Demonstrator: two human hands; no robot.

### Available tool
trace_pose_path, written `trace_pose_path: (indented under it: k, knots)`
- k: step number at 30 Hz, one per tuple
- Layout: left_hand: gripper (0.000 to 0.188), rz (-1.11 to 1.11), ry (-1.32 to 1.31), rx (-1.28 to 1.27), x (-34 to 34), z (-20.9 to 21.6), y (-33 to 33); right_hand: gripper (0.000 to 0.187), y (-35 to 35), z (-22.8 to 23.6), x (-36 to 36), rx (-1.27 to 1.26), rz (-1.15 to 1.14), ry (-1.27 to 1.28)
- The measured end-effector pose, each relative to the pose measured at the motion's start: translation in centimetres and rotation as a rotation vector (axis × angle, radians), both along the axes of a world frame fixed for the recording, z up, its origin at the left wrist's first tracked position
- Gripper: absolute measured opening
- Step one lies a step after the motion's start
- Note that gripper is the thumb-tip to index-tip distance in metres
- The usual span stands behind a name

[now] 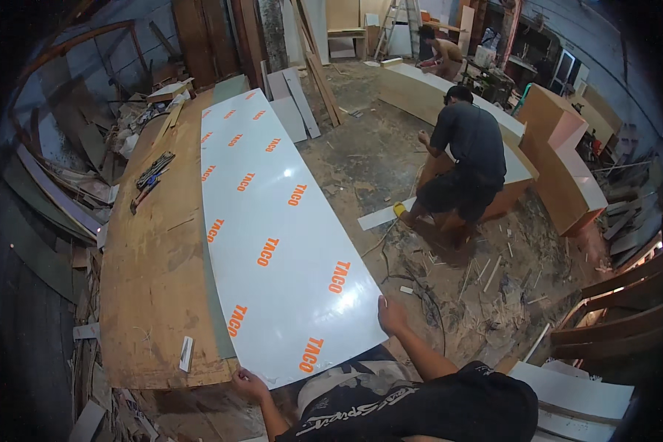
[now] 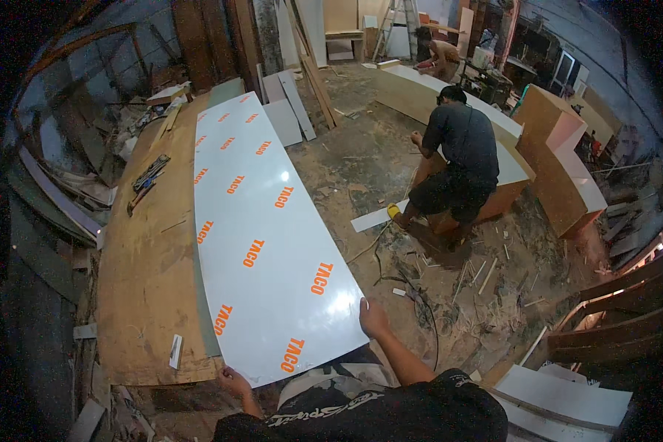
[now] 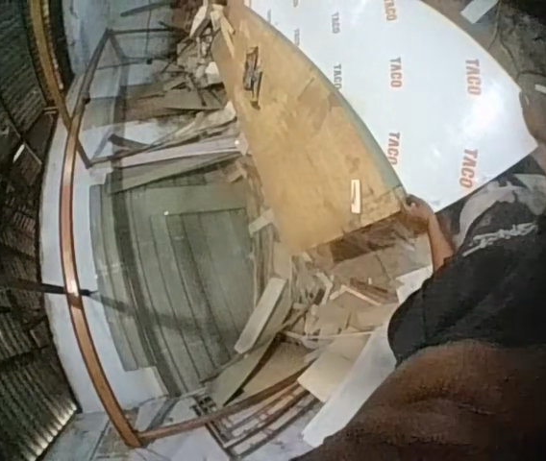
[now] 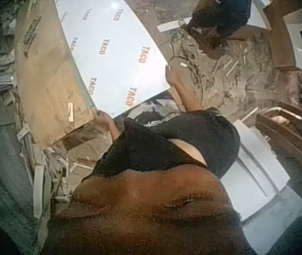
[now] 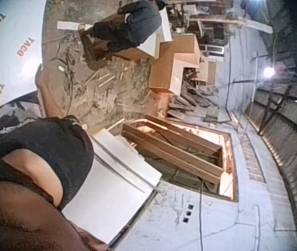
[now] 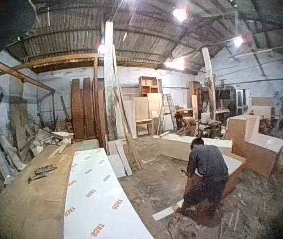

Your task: The person trims the edges of a laminated board using a handheld trimming tool, rotates the board on the workbench, and trims the remaining edges while peeling off excess material by hand.

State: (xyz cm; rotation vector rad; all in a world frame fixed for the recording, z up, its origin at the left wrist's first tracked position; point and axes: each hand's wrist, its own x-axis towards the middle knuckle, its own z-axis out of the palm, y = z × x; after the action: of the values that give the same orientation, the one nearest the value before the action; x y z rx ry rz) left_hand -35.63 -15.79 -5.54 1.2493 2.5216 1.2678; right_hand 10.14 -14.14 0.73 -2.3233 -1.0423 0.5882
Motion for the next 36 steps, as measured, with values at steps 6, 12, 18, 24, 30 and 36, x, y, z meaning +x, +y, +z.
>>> trace_pose_path:
  k: [6, 12, 18, 24, 30, 36]
  knots:
    - [0.02, 0.029, -0.521, 0.184, 1.0, -1.3, -6.7, 0.045, -5.0, -4.5, 5.2, 0.014, 0.135, 0.451]
    - [0.035, 0.016, -0.592, 0.225, -0.8, -4.6, -11.3, 0.037, -8.2, -1.5, 4.1, -0.05, -0.066, 0.865]
    - [0.043, -0.004, -0.909, 0.12, 2.0, -0.3, -7.4, 0.04, -9.2, -2.3, 2.6, 0.073, -0.12, 1.113]
    - [0.027, 0.045, -0.96, 0.207, 0.4, -1.5, -9.3, 0.056, -9.6, -3.0, 3.4, -0.014, 0.08, 0.941]
    - [0.021, -0.035, -0.748, 0.071, 0.0, 1.8, -8.8, 0.048, -9.5, -1.8, 3.1, 0.004, 0.105, 0.855]
    - [0.032, -0.111, -0.41, -0.06, -0.7, 0.7, -8.5, 0.032, -9.7, -1.7, 1.6, 0.068, 0.102, 0.605]
